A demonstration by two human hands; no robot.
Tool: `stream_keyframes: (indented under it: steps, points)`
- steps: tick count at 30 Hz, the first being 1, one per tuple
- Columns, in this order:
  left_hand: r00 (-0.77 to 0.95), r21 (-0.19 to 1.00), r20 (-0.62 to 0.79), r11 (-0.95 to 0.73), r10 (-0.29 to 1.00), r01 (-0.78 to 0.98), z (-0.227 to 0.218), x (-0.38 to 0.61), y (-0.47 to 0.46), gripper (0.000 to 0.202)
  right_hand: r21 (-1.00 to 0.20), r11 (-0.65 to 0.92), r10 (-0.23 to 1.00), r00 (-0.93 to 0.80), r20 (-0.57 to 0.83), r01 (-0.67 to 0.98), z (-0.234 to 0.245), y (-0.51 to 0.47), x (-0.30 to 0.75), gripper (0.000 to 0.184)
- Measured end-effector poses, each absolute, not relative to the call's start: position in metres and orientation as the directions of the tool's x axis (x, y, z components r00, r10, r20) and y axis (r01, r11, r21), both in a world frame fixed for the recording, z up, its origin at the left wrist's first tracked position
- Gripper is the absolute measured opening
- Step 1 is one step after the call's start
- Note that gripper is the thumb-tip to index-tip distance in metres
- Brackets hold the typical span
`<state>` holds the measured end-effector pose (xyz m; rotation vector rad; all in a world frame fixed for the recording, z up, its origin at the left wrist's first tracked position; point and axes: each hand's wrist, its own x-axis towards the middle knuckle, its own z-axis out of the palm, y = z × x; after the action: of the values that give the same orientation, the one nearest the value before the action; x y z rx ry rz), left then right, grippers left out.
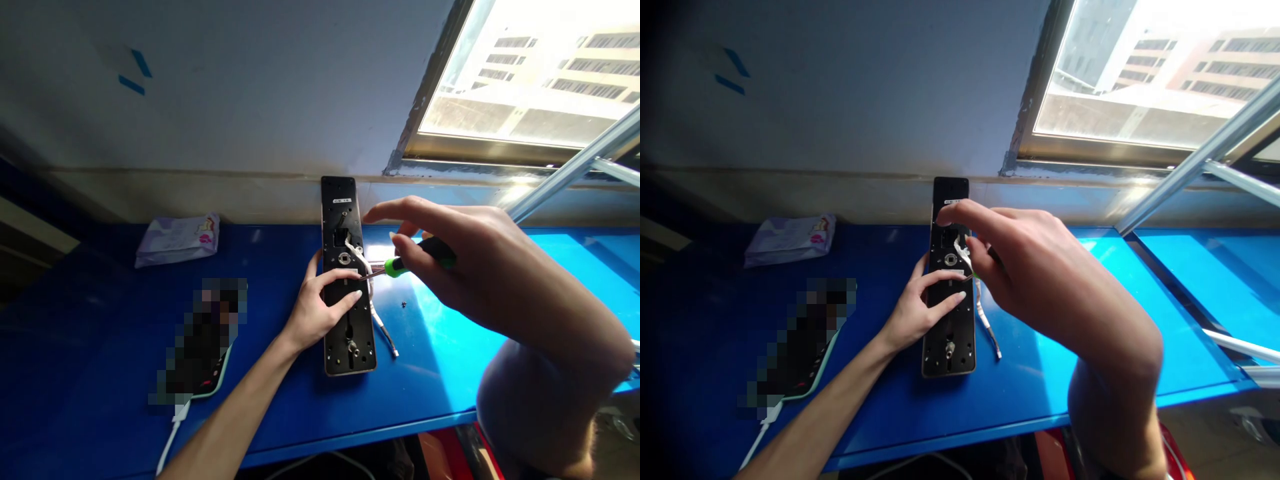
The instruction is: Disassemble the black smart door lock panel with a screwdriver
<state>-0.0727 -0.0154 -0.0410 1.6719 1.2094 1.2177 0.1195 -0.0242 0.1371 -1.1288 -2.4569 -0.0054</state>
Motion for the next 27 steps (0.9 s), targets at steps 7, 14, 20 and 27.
stream_keyframes:
  steps: [7,14,20,27]
  points:
    - [0.111,0.918,0.284,-0.303,0.953,0.254,-0.042,-0.072,-0.015,0.023,-0.183,0.701,0.703,-0.627,0.334,0.689,0.134,-0.028,0.13,0.056]
    - [0.114,0.926,0.256,-0.277,0.96,0.255,-0.043,-0.075,-0.014,0.027,-0.14,0.541,0.79,-0.444,0.422,0.829,0.134,-0.027,0.116,0.035]
    - [0.123,0.926,0.254,-0.278,0.959,0.254,-0.045,-0.076,-0.014,0.036,-0.152,0.603,0.754,-0.496,0.431,0.784,0.138,-0.023,0.121,0.038]
    - [0.113,0.929,0.253,-0.274,0.961,0.248,-0.044,-0.075,-0.014,0.034,-0.192,0.504,0.823,-0.401,0.401,0.842,0.135,-0.021,0.116,0.022]
